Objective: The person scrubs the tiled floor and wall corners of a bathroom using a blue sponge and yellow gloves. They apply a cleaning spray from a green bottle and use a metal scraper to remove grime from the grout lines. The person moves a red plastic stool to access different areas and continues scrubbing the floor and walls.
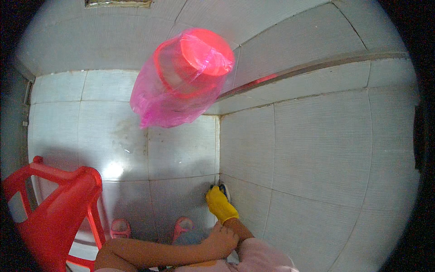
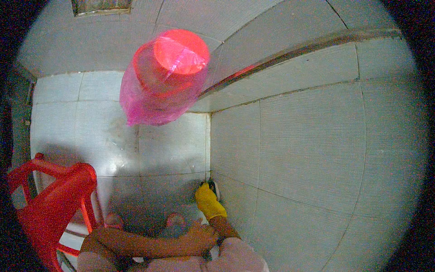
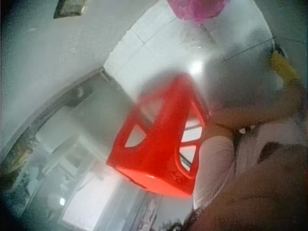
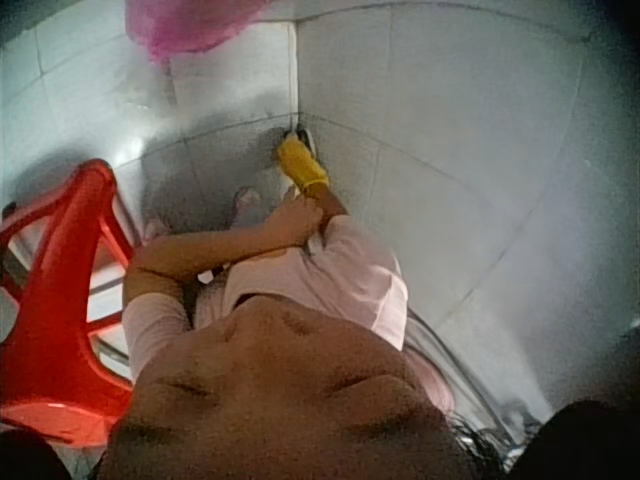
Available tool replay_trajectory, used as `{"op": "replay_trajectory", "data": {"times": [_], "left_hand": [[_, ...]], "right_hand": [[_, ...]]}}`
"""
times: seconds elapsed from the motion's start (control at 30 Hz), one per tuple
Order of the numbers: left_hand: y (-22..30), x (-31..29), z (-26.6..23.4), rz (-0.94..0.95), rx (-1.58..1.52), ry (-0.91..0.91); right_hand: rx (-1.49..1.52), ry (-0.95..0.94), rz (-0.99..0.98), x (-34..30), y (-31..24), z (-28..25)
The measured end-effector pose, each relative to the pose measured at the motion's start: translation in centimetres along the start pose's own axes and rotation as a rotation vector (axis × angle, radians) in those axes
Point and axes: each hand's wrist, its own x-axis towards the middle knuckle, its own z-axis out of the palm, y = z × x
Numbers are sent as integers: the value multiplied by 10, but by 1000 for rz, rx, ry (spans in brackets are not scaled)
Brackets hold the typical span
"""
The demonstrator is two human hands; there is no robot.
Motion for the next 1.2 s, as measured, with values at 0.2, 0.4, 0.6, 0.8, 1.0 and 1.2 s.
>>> {"op": "replay_trajectory", "data": {"times": [0.2,0.4,0.6,0.8,1.0,1.2], "left_hand": [[7,7,4,-50,-26,-128],[7,1,-5,61,-10,-176],[-1,-2,-1,29,65,8],[1,14,17,-54,-19,-162],[1,19,16,-18,-75,-132],[3,31,42,28,-30,-152]], "right_hand": [[-322,572,102,48,66,-97],[193,324,314,171,129,-98],[884,262,827,207,123,-100],[1309,363,863,190,121,-121],[2305,412,344,128,92,-108],[2296,629,446,144,83,-67]]}}
